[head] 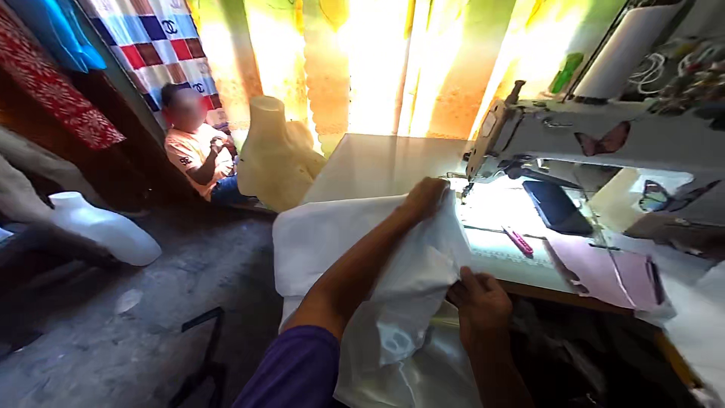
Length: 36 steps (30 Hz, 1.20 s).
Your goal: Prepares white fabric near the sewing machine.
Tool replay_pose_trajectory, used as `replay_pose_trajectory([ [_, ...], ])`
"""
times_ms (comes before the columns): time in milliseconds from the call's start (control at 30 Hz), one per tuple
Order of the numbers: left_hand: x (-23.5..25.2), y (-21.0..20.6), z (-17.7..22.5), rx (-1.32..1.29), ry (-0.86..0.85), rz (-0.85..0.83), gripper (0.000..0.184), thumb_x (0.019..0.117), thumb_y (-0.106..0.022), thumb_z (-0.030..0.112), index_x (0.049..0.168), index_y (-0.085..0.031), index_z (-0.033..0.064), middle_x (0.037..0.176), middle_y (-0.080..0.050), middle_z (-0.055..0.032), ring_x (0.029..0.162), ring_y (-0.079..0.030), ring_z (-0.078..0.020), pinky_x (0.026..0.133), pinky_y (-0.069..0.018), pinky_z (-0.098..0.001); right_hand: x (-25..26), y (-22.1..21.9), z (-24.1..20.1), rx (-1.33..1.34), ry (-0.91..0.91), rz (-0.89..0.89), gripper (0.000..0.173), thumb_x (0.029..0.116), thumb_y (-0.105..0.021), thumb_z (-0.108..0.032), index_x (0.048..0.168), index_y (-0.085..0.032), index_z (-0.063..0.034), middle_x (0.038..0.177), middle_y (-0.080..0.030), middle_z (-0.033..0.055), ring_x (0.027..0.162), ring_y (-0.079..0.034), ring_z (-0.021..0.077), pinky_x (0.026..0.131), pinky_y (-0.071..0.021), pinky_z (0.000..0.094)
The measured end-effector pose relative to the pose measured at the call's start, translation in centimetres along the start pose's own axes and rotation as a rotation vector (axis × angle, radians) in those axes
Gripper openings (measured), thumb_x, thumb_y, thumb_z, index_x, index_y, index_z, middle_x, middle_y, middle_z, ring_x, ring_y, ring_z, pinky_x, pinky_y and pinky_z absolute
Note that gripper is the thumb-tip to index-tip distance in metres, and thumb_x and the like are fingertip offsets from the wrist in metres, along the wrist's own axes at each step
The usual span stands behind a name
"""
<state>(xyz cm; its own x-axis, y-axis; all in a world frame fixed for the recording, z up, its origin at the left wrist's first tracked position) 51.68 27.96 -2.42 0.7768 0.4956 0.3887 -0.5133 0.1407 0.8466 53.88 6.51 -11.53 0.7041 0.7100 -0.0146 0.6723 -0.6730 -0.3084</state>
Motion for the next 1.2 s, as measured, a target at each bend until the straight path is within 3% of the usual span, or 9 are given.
replay_pose_trajectory([
  [133, -0.7, -4.3, 1.1, -0.057, -0.024, -0.008, 0.022, 0.1004, -0.053, 0.002, 0.103, -0.070, -0.0120, 0.103, -0.069, -0.0278, 0.104, -0.067, -0.0410, 0.096, -0.0514, -0.0520, -0.6, 3.6, 2.8, 0.034, -0.077, 0.078, 0.006, 0.1038, -0.055, -0.004, 0.099, -0.055, -0.0012, 0.072, -0.066, -0.0012, 0.060, -0.067, 0.0048, 0.061, -0.0607, 0.0225],
  [300, -1.6, -4.6, 0.6, -0.088, 0.013, 0.149, 0.020, 0.0986, -0.058, 0.002, 0.104, -0.074, -0.0090, 0.103, -0.067, -0.0258, 0.099, -0.068, -0.0366, 0.092, -0.0544, -0.0461, -0.4, 3.7, 3.4, 0.076, -0.070, 0.084, 0.003, 0.1019, -0.057, -0.001, 0.100, -0.057, 0.0003, 0.073, -0.068, -0.0003, 0.062, -0.069, 0.0041, 0.063, -0.0612, 0.0207],
  [500, -0.9, -4.5, 0.8, -0.056, 0.126, 0.056, 0.018, 0.0964, -0.062, 0.002, 0.107, -0.072, -0.0082, 0.105, -0.066, -0.0251, 0.098, -0.066, -0.0361, 0.089, -0.0540, -0.0474, -0.4, 4.1, 3.2, 0.120, -0.073, 0.106, 0.003, 0.1022, -0.056, -0.001, 0.100, -0.058, -0.0001, 0.074, -0.070, 0.0020, 0.062, -0.071, 0.0076, 0.061, -0.0620, 0.0230],
  [633, 0.3, -3.6, 1.1, 0.026, 0.402, -0.098, 0.038, 0.0940, -0.071, 0.010, 0.125, -0.058, -0.0066, 0.128, -0.056, -0.0283, 0.109, -0.064, -0.0416, 0.090, -0.0548, -0.0532, -0.2, 4.2, 2.9, 0.109, -0.065, 0.104, 0.003, 0.1024, -0.056, -0.002, 0.101, -0.058, 0.0006, 0.075, -0.071, 0.0029, 0.063, -0.071, 0.0083, 0.061, -0.0622, 0.0237],
  [833, -0.7, -3.8, 3.3, 0.217, 0.445, -0.213, 0.021, 0.1005, -0.061, 0.013, 0.108, -0.070, -0.0046, 0.116, -0.067, -0.0236, 0.112, -0.065, -0.0402, 0.087, -0.0530, -0.0574, -0.3, 4.3, 2.8, 0.112, -0.056, 0.110, 0.004, 0.1026, -0.056, -0.002, 0.100, -0.057, 0.0012, 0.073, -0.070, 0.0032, 0.060, -0.071, 0.0089, 0.061, -0.0628, 0.0239],
  [900, -1.8, -3.9, 4.1, 0.239, 0.397, -0.258, 0.024, 0.1020, -0.059, 0.018, 0.109, -0.070, -0.0027, 0.116, -0.067, -0.0230, 0.114, -0.063, -0.0409, 0.089, -0.0487, -0.0598, -0.2, 4.4, 2.7, 0.117, -0.054, 0.108, 0.004, 0.1027, -0.056, -0.001, 0.100, -0.057, 0.0014, 0.073, -0.070, 0.0038, 0.060, -0.071, 0.0096, 0.061, -0.0629, 0.0243],
  [1033, -5.3, -5.8, 3.4, 0.187, 0.338, -0.323, 0.062, 0.1085, -0.042, 0.046, 0.154, -0.042, 0.0039, 0.163, -0.037, -0.0152, 0.152, -0.030, -0.0387, 0.117, -0.0260, -0.0644, -0.1, 4.2, 2.7, 0.117, -0.063, 0.086, 0.004, 0.1036, -0.055, -0.002, 0.101, -0.056, 0.0009, 0.074, -0.070, 0.0038, 0.061, -0.071, 0.0096, 0.062, -0.0628, 0.0252],
  [1100, -6.1, -6.4, 2.8, 0.158, 0.302, -0.282, 0.067, 0.1089, -0.038, 0.049, 0.159, -0.034, 0.0056, 0.167, -0.029, -0.0131, 0.156, -0.021, -0.0373, 0.123, -0.0148, -0.0622, -0.4, 4.0, 2.9, 0.111, -0.072, 0.080, 0.004, 0.1036, -0.054, -0.003, 0.102, -0.056, 0.0007, 0.075, -0.070, 0.0036, 0.062, -0.071, 0.0098, 0.062, -0.0630, 0.0257],
  [1200, -5.7, -6.6, 2.7, 0.141, 0.236, -0.277, 0.065, 0.1091, -0.039, 0.048, 0.158, -0.037, 0.0046, 0.167, -0.031, -0.0132, 0.155, -0.022, -0.0367, 0.124, -0.0131, -0.0604, -0.8, 3.6, 2.6, 0.135, -0.093, 0.090, 0.004, 0.1039, -0.053, -0.002, 0.103, -0.056, 0.0005, 0.077, -0.070, 0.0038, 0.063, -0.071, 0.0100, 0.063, -0.0629, 0.0250],
])
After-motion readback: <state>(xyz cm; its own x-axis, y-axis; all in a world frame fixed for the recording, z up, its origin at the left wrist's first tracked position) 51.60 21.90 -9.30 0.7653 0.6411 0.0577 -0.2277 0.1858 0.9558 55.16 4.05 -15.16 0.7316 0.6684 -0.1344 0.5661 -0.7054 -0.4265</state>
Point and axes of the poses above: each hand's wrist, its own x-axis towards the middle knuckle, its own y-axis out of the back of the hand, z = x × y, the point moved 7 cm from there along x, towards the middle knuckle
